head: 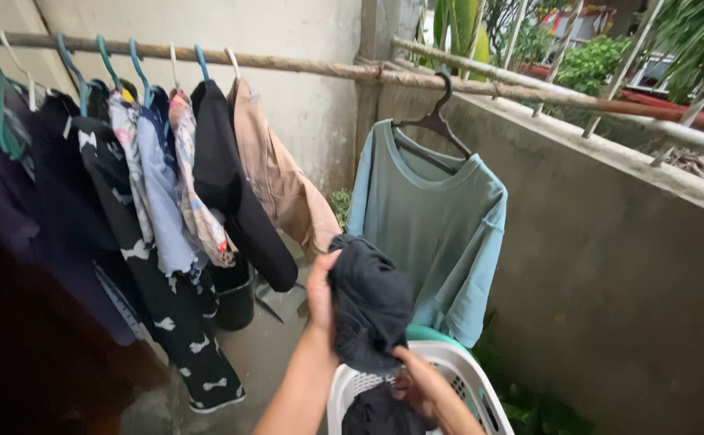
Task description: The person hangs a light blue t-shirt on a hanger and places it on a clothesline. Then the person takes a pair of black shorts from a laundry basket, puts them on a hanger, and hangs them on the line. Finally, the person hangs a pair of black pants on a hanger and places them on the line.
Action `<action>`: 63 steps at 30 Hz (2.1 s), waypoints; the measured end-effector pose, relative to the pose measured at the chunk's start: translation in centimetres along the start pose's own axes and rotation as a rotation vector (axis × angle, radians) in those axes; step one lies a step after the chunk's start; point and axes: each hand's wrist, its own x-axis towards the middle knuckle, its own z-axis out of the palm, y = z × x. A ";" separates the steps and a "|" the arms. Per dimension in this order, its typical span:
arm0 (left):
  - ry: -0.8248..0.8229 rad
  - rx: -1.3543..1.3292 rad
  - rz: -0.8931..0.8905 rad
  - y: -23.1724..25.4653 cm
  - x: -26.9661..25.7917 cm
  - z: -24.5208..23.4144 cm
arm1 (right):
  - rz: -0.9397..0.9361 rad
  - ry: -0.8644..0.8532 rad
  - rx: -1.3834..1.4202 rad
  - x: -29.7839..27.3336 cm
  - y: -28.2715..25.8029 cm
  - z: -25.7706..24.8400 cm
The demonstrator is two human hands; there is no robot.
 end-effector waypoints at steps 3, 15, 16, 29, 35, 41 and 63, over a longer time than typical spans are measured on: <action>-0.071 -0.034 -0.129 -1.1 -0.3 0.8 | 0.047 -0.201 0.471 -0.1 -0.7 2.3; 0.201 0.489 -0.136 1.8 -0.8 -10.6 | -0.245 -0.147 0.509 -6.5 -5.8 3.4; 0.271 0.521 -0.118 1.6 0.1 -11.6 | -0.206 -0.118 0.516 -7.0 -5.7 3.7; 0.112 0.325 -0.405 0.3 -4.0 -5.9 | -0.145 0.195 0.225 -1.7 -6.9 0.8; -0.090 0.285 -0.423 0.1 -3.6 -7.0 | -0.446 0.253 0.240 0.3 -4.9 -2.7; -0.161 0.079 -0.418 0.3 -4.6 -4.5 | -0.352 0.231 -0.059 -1.1 -3.8 -1.0; -0.407 0.777 -0.236 2.9 -0.5 1.0 | -1.110 0.471 -0.988 -9.0 -14.1 16.0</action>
